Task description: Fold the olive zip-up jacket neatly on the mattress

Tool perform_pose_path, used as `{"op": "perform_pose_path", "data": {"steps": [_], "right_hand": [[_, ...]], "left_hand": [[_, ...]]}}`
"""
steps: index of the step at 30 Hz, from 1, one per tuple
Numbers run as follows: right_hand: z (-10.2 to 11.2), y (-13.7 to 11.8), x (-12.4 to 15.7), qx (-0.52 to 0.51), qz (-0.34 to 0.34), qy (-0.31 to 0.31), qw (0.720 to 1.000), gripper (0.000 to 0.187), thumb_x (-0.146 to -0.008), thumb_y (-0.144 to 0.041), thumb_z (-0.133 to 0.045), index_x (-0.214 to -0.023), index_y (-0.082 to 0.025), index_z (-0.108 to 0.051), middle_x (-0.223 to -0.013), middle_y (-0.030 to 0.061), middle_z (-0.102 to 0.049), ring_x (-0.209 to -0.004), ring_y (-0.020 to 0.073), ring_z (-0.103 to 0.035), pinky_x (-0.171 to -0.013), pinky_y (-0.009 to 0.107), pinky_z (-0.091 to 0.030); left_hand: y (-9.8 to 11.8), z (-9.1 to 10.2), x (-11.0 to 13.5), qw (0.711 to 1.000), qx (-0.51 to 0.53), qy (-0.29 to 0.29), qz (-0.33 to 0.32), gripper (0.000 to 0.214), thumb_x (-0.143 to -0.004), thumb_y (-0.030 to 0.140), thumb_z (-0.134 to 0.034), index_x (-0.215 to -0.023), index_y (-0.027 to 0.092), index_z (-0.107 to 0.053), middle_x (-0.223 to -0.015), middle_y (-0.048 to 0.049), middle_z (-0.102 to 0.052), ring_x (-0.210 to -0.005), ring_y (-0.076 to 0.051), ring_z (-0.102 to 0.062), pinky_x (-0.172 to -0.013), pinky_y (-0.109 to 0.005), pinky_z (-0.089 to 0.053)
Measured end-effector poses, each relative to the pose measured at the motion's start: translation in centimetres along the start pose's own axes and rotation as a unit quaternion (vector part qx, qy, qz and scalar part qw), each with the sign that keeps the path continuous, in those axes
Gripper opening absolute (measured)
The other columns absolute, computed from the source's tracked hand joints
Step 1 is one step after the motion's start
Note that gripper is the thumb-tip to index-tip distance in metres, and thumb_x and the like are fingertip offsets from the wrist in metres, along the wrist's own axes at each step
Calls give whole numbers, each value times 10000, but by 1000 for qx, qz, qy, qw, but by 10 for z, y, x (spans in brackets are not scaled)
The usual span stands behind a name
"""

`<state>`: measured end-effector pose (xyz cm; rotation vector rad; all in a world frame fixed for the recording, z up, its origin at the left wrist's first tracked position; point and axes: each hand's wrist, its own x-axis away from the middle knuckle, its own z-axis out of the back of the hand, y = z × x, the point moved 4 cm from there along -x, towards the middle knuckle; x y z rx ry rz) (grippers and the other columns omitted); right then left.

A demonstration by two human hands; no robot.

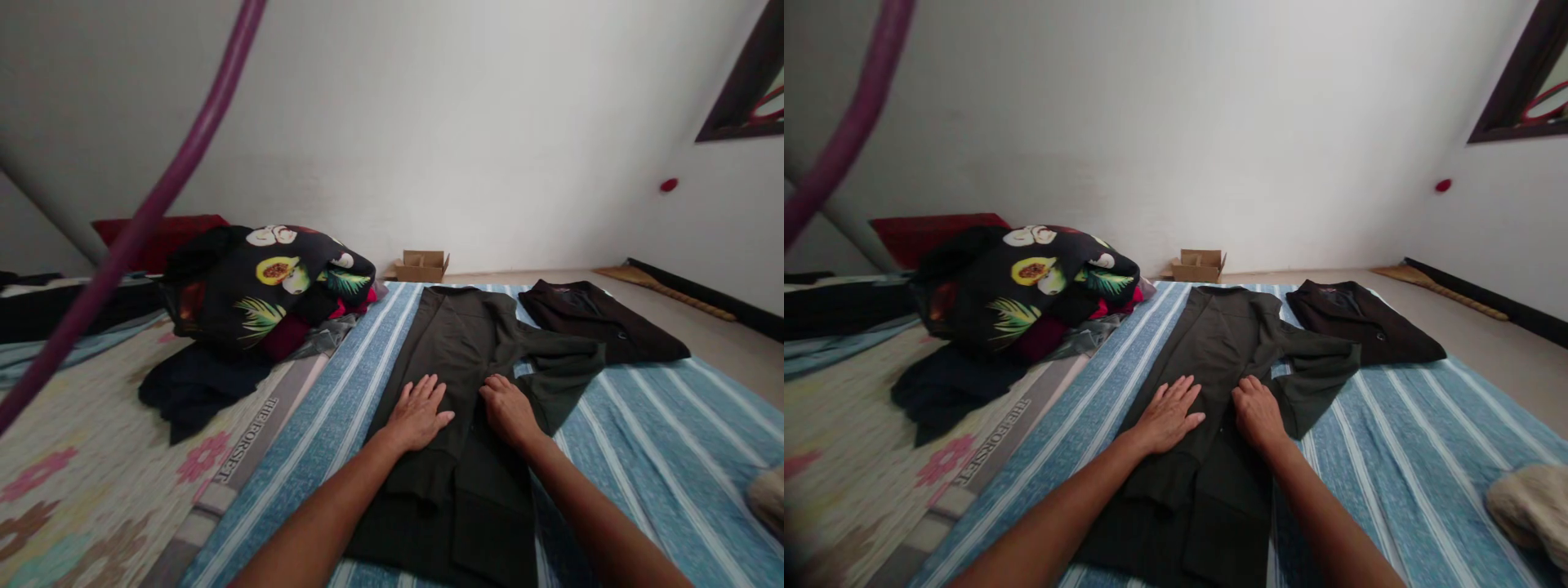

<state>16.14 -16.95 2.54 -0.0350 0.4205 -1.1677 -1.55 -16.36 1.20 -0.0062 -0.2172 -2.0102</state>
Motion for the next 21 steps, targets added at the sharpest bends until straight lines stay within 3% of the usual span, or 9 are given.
{"op": "perform_pose_path", "data": {"steps": [6,10,14,17,21], "right_hand": [[-3,30,1,-98,-38,74,992,273,-773,-91,-395,-905,-191,-613,-1031,63,-635,-974,171,-574,-848,278,-448],[-7,54,4,-165,-89,123,975,267,-771,-144,-361,-911,-172,-586,-1037,69,-657,-961,156,-612,-873,284,-456],[-12,59,6,-199,-109,139,964,250,-762,-183,-375,-878,-164,-595,-1028,75,-668,-957,151,-624,-870,268,-458],[-13,52,4,-201,-113,135,964,244,-754,-182,-406,-883,-169,-613,-1006,61,-670,-939,149,-622,-868,262,-454],[-9,41,-1,-174,-118,110,971,242,-747,-144,-443,-875,-198,-641,-980,28,-660,-916,153,-606,-863,264,-438]], "left_hand": [[2,4,2,1000,1,-4,0,664,-880,587,-290,-1416,196,-287,-1515,-89,-195,-1397,-217,-112,-1110,-458,-134],[5,9,2,1000,9,-18,3,822,-803,709,-313,-1423,171,-266,-1520,-115,-162,-1398,-245,-97,-1107,-480,-115],[14,12,5,999,13,-44,18,945,-723,749,-410,-1422,132,-256,-1517,-161,-138,-1396,-290,-70,-1101,-511,-104],[28,13,14,1000,6,-29,-8,792,-784,606,-466,-1396,131,-306,-1506,-168,-182,-1394,-282,-98,-1103,-503,-117],[52,14,32,993,31,-15,-110,416,-835,329,-473,-1222,181,-508,-1441,-124,-356,-1356,-257,-248,-1086,-466,-213]]}}
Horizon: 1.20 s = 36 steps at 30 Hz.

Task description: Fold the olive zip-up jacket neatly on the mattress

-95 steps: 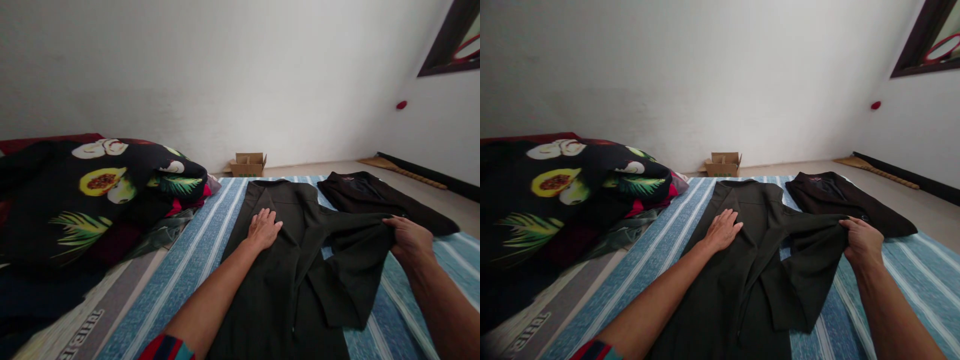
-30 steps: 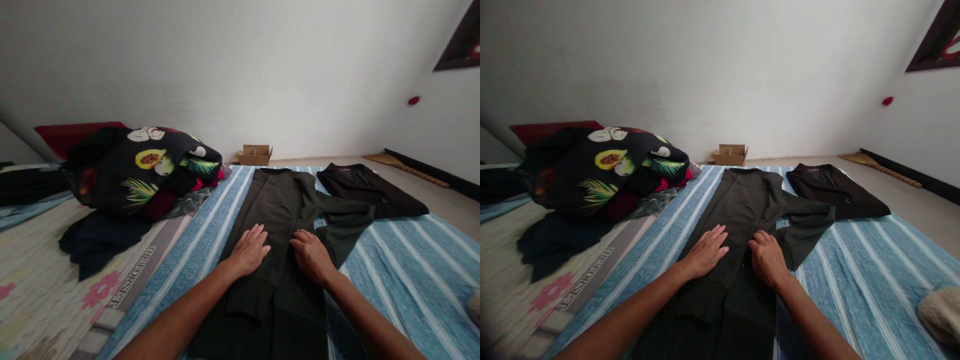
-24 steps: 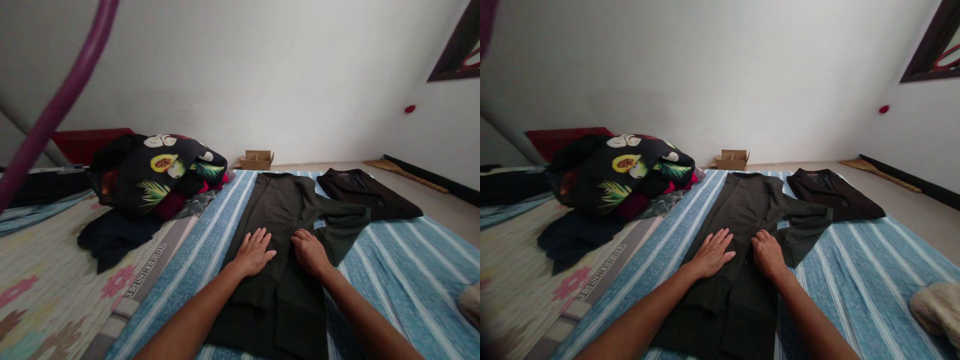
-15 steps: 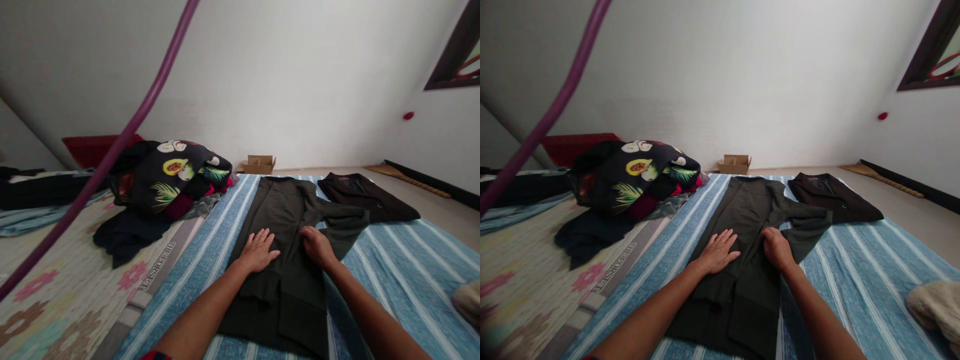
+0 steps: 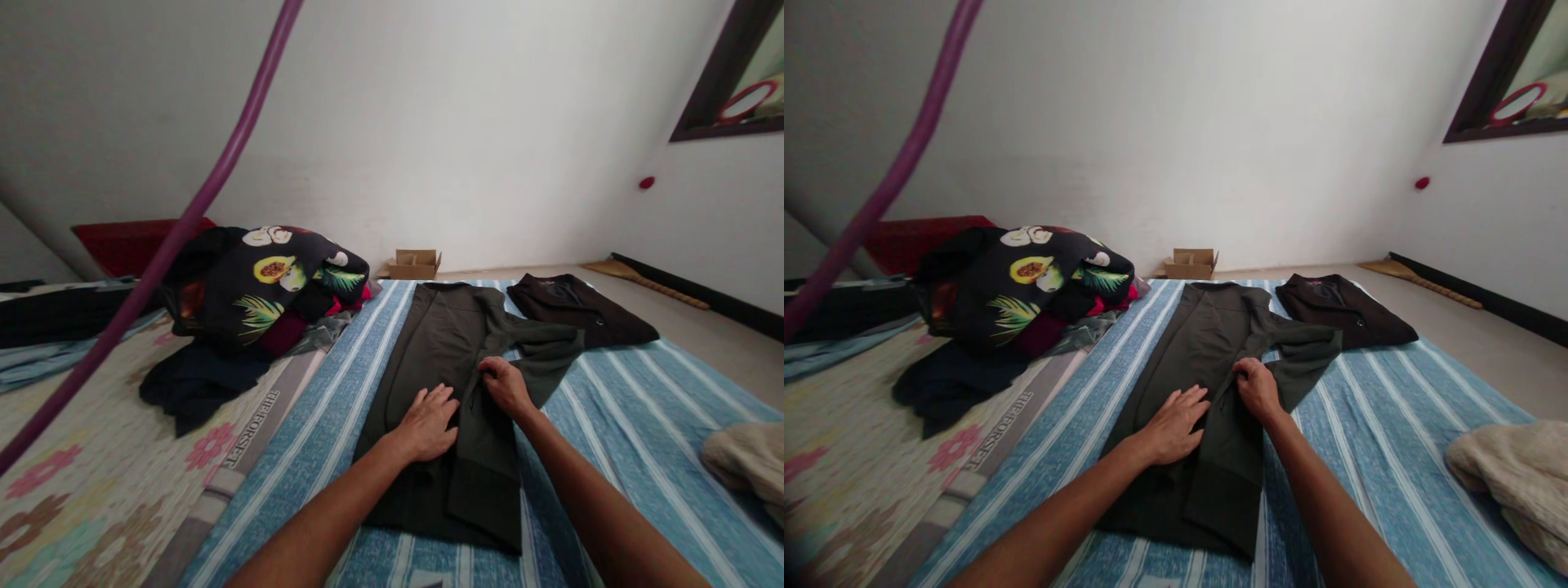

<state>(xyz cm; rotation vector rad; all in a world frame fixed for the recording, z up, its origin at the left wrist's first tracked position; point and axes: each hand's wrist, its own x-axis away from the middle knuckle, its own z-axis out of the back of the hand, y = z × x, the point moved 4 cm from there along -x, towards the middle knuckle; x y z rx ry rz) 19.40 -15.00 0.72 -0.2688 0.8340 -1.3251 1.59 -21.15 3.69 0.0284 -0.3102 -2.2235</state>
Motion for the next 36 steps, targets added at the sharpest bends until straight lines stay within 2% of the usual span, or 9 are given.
{"op": "perform_pose_path", "data": {"steps": [3,6,8,12,17,24,30,32,36], "right_hand": [[-2,-11,0,36,-3,-20,999,254,-769,-136,-460,-905,-208,-661,-1007,39,-648,-944,171,-580,-850,268,-425],[-6,-23,3,71,7,-41,997,266,-792,-134,-463,-936,-214,-671,-1079,58,-625,-1030,189,-536,-837,260,-415],[-10,-31,6,90,18,-54,994,274,-799,-127,-460,-945,-218,-673,-1116,61,-611,-1065,193,-514,-845,255,-407],[-15,-41,11,112,38,-69,991,275,-816,-120,-448,-965,-201,-665,-1118,69,-607,-1071,192,-502,-861,249,-395],[-14,-50,9,122,54,-76,988,275,-843,-131,-427,-992,-194,-650,-1143,75,-592,-1076,187,-494,-851,246,-404],[-25,-56,8,126,70,-87,986,275,-843,-120,-421,-957,-191,-661,-1122,82,-598,-1095,190,-483,-894,250,-392],[-29,-57,8,131,79,-63,986,296,-839,-102,-412,-985,-179,-657,-1134,102,-590,-1102,205,-478,-917,279,-402],[-30,-59,8,132,86,-52,986,319,-830,-87,-413,-1029,-177,-646,-1151,106,-582,-1131,204,-458,-956,292,-385],[-34,-65,10,134,97,-40,985,333,-813,-64,-418,-1037,-162,-644,-1163,114,-579,-1177,201,-434,-991,295,-365]], "left_hand": [[15,3,8,997,46,13,-53,203,-817,176,-453,-911,166,-632,-1183,-93,-587,-1169,-212,-496,-1009,-354,-353],[20,5,17,993,103,45,-25,215,-805,123,-440,-752,167,-643,-963,-57,-659,-964,-165,-601,-923,-282,-424],[21,5,23,989,127,78,17,229,-825,176,-458,-717,168,-660,-1022,-69,-663,-1046,-187,-576,-969,-305,-399],[24,-3,31,984,120,95,91,256,-757,367,-615,-652,144,-681,-1275,-129,-554,-1299,-296,-353,-1065,-394,-295],[30,-10,35,985,101,99,102,195,-735,282,-636,-609,139,-680,-1293,-133,-543,-1313,-289,-333,-1065,-395,-287],[28,-12,41,987,88,102,93,209,-726,293,-652,-582,142,-661,-1290,-138,-542,-1328,-304,-298,-1067,-420,-279],[27,-14,45,982,92,124,110,133,-720,248,-637,-637,150,-605,-1295,-163,-526,-1321,-296,-318,-1066,-432,-293],[27,-12,48,980,95,125,121,96,-686,208,-650,-718,145,-584,-1314,-189,-497,-1326,-303,-307,-1069,-446,-294],[21,5,44,975,119,131,131,214,-617,129,-664,-764,171,-513,-1317,-179,-489,-1320,-312,-317,-1060,-462,-312]]}}
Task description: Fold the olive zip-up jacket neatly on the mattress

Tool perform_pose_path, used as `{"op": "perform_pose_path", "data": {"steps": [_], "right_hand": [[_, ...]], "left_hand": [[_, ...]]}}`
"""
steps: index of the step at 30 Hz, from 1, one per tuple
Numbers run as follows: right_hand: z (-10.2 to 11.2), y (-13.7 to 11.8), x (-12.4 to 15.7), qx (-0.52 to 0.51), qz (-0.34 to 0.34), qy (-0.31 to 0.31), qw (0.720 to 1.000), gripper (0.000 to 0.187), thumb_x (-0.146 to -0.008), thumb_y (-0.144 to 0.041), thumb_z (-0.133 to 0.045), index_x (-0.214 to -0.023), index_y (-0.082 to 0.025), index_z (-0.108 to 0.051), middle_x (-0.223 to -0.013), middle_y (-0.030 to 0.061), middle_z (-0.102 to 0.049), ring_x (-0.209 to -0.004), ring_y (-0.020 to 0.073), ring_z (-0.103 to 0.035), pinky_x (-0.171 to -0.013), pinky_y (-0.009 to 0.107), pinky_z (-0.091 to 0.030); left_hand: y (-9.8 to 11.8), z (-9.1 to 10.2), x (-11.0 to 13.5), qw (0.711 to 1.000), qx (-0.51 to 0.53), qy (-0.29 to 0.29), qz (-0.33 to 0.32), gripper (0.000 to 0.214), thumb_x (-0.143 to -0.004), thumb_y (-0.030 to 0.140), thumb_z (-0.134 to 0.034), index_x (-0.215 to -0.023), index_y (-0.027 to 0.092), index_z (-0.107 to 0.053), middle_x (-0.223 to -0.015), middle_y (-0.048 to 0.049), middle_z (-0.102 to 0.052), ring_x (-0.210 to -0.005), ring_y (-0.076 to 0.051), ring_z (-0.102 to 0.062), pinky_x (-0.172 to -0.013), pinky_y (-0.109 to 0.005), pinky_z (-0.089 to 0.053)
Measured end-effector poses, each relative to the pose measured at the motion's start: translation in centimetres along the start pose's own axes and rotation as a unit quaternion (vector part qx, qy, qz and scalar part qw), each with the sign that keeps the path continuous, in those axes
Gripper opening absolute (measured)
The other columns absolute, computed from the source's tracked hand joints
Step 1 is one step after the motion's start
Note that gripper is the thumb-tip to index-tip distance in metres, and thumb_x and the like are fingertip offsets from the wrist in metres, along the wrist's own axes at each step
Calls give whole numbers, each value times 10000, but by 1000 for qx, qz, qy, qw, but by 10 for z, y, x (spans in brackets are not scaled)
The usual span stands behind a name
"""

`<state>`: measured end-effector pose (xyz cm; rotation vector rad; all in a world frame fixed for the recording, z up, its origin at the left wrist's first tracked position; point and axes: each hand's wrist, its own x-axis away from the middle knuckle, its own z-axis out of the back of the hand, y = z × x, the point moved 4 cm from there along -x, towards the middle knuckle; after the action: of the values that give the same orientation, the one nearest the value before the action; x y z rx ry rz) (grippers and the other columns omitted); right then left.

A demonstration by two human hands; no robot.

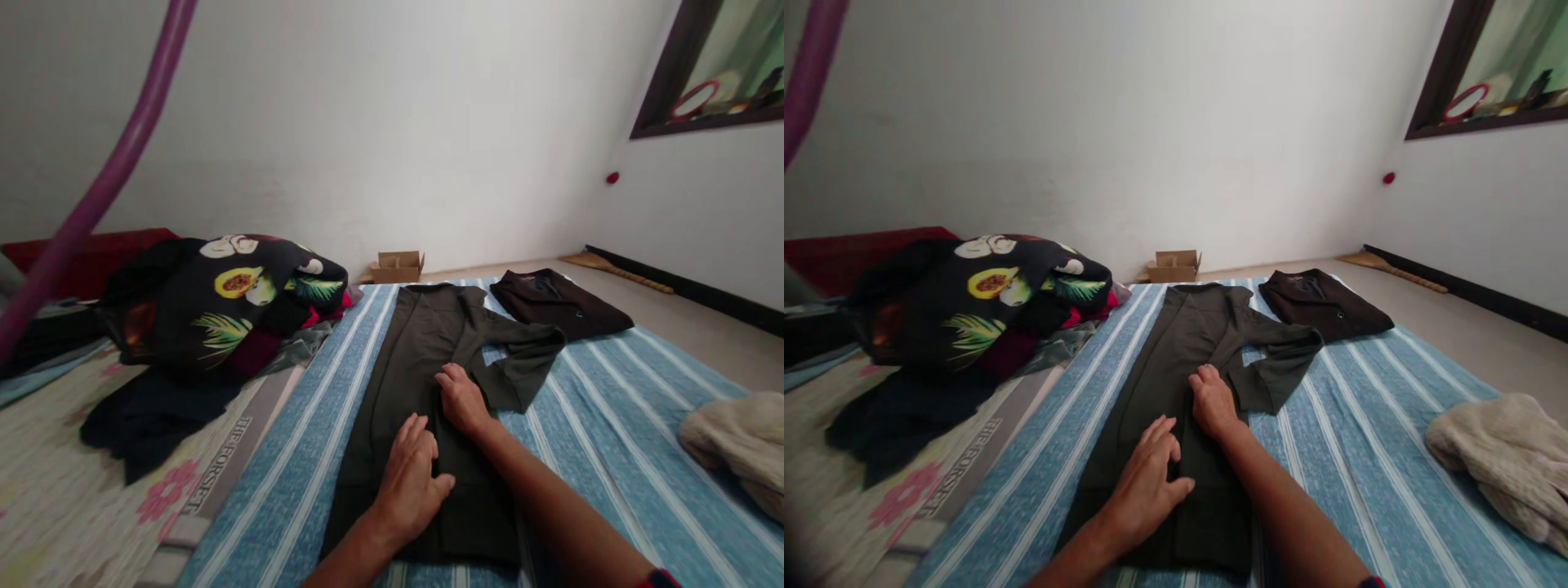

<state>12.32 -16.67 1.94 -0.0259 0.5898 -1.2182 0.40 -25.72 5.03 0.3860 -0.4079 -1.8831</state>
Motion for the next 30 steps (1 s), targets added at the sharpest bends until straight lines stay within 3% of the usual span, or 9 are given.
{"op": "perform_pose_path", "data": {"steps": [4,7,10,14,18,22,26,28,30], "right_hand": [[8,-1,0,2,8,8,1000,283,-819,-95,-440,-981,-186,-654,-1154,84,-589,-1175,186,-445,-964,260,-386],[31,22,-4,19,-29,30,999,237,-829,-158,-464,-975,-198,-646,-1159,76,-581,-1147,196,-468,-934,265,-402],[68,75,-8,87,-172,60,979,252,-850,-229,-455,-1035,-179,-618,-1127,108,-584,-1077,227,-517,-874,306,-428],[104,150,-10,173,-370,26,912,379,-833,-354,-474,-1116,-115,-554,-1046,178,-596,-999,317,-567,-761,390,-458],[102,196,-7,156,-450,-35,878,399,-814,-381,-452,-1069,-95,-561,-1022,195,-617,-950,349,-606,-707,411,-467],[92,224,-1,104,-486,-74,864,283,-778,-251,-422,-930,-145,-636,-973,180,-653,-920,325,-636,-657,372,-473],[110,217,-29,106,-477,-39,872,268,-741,-223,-437,-849,-182,-679,-927,172,-667,-921,325,-637,-670,366,-473],[122,187,-63,117,-447,-6,887,283,-741,-242,-448,-890,-191,-683,-932,170,-669,-912,323,-639,-679,367,-473],[125,135,-107,122,-380,15,917,282,-753,-235,-452,-917,-195,-677,-903,160,-676,-879,303,-649,-680,356,-472]], "left_hand": [[10,22,-33,998,28,56,-28,146,-708,116,-590,-726,196,-470,-1198,-122,-571,-1233,-255,-434,-1030,-415,-356],[26,22,-60,996,10,57,-70,94,-751,105,-537,-756,189,-495,-1075,-95,-607,-1090,-224,-531,-957,-367,-418],[41,5,-84,990,-61,2,-129,76,-773,118,-500,-815,163,-545,-989,-101,-614,-1007,-235,-554,-916,-373,-436],[51,-22,-114,966,-126,-58,-219,195,-803,169,-459,-943,127,-588,-1115,-147,-581,-1124,-267,-500,-983,-385,-385],[48,-42,-141,943,-162,-102,-271,336,-765,189,-500,-1075,87,-576,-1265,-188,-504,-1242,-298,-406,-1070,-397,-290],[40,-49,-153,952,-140,-127,-240,405,-755,191,-502,-1143,84,-551,-1295,-189,-488,-1266,-295,-385,-1087,-399,-261],[30,-54,-152,968,-109,-128,-188,485,-770,200,-475,-1234,58,-486,-1346,-217,-439,-1303,-315,-330,-1095,-456,-223],[25,-56,-152,974,-97,-123,-166,499,-803,226,-445,-1275,66,-458,-1384,-219,-400,-1334,-319,-277,-1101,-501,-180],[19,-57,-154,981,-85,-105,-139,502,-850,278,-400,-1312,84,-432,-1417,-205,-365,-1353,-313,-238,-1103,-533,-143]]}}
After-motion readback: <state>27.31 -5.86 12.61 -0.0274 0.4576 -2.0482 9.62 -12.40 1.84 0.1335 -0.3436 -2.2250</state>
